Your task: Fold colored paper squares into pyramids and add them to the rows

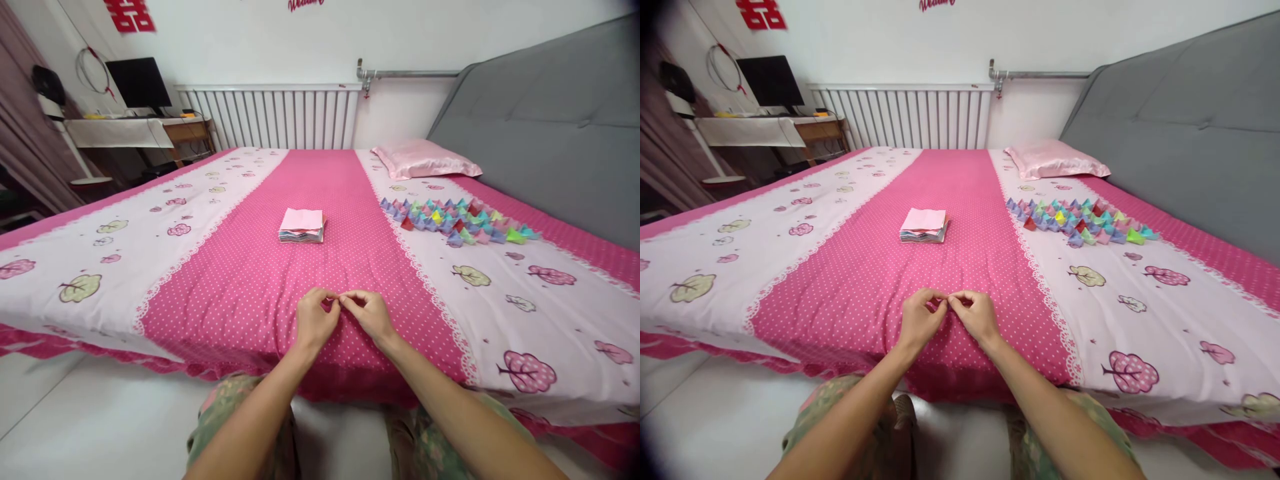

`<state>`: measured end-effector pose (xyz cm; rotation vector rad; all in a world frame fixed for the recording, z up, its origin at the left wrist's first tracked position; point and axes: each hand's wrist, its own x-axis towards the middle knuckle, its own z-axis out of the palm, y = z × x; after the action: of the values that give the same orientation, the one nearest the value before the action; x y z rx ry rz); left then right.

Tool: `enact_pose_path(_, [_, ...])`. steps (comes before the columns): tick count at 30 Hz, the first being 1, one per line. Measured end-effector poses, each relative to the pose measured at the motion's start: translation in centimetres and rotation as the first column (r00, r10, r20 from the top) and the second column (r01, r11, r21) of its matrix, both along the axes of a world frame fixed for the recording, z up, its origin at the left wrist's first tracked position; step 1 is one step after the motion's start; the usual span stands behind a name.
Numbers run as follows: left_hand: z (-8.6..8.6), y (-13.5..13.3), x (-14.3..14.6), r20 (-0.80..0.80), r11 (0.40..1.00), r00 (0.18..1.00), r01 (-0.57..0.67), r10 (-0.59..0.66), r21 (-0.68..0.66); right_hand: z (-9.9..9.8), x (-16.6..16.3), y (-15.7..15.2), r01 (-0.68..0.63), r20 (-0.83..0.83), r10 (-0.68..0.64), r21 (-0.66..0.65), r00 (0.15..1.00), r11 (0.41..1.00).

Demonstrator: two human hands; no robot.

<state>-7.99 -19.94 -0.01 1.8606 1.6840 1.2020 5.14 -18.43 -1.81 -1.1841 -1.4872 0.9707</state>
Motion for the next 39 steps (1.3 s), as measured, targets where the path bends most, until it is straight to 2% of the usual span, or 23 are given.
enact_pose_path(5, [0.1, 0.1, 0.0, 0.003, 0.999, 1.000, -0.001, 0.001, -0.034, 0.2, -0.3, 0.0, 0.037, 0.006, -0.037, 0.014, 0.999, 0.999])
enact_pose_path(9, [1.0, 2.0, 0.6, -0.031, 1.000, 0.999, 0.024, -0.024, -0.018, 1.2, 0.0, 1.3, 0.105, 0.009, -0.106, 0.038, 0.994, 0.994])
enact_pose_path(12, [2.6, 5.1, 1.9, -0.081, 0.998, 0.995, 0.052, -0.050, 0.023, 3.0, 1.1, 3.7, 0.144, 0.017, -0.146, 0.077, 0.989, 0.987])
enact_pose_path(16, [4.8, 11.0, 4.8, -0.112, 0.995, 0.991, 0.076, -0.068, 0.068, 5.5, 3.9, 8.9, 0.212, 0.052, -0.220, 0.129, 0.974, 0.969])
enact_pose_path(19, [5.3, 15.8, 7.2, -0.129, 0.993, 0.988, 0.093, -0.084, 0.069, 5.9, 6.0, 13.4, 0.260, 0.079, -0.274, 0.149, 0.958, 0.954])
enact_pose_path(22, [4.4, 20.1, 8.9, -0.136, 0.995, 0.986, 0.100, -0.095, 0.030, 4.4, 7.7, 17.8, 0.276, 0.119, -0.292, 0.138, 0.949, 0.951])
enact_pose_path(27, [0.6, 24.6, 9.8, -0.116, 0.994, 0.988, 0.092, -0.097, -0.052, 0.3, 8.9, 22.4, 0.246, 0.179, -0.257, 0.080, 0.950, 0.966])
enact_pose_path(30, [-1.4, 25.5, 9.9, -0.102, 0.991, 0.989, 0.101, -0.109, -0.083, -1.1, 8.9, 23.1, 0.245, 0.199, -0.249, 0.041, 0.948, 0.969])
enact_pose_path(32, [-2.1, 25.7, 10.0, -0.101, 0.991, 0.989, 0.098, -0.107, -0.093, -1.5, 8.9, 23.2, 0.250, 0.206, -0.248, 0.015, 0.947, 0.968])
enact_pose_path(39, [-2.0, 25.6, 10.3, -0.075, 0.994, 0.994, 0.071, -0.078, -0.083, -1.9, 9.4, 23.6, 0.203, 0.094, -0.197, -0.066, 0.976, 0.977])
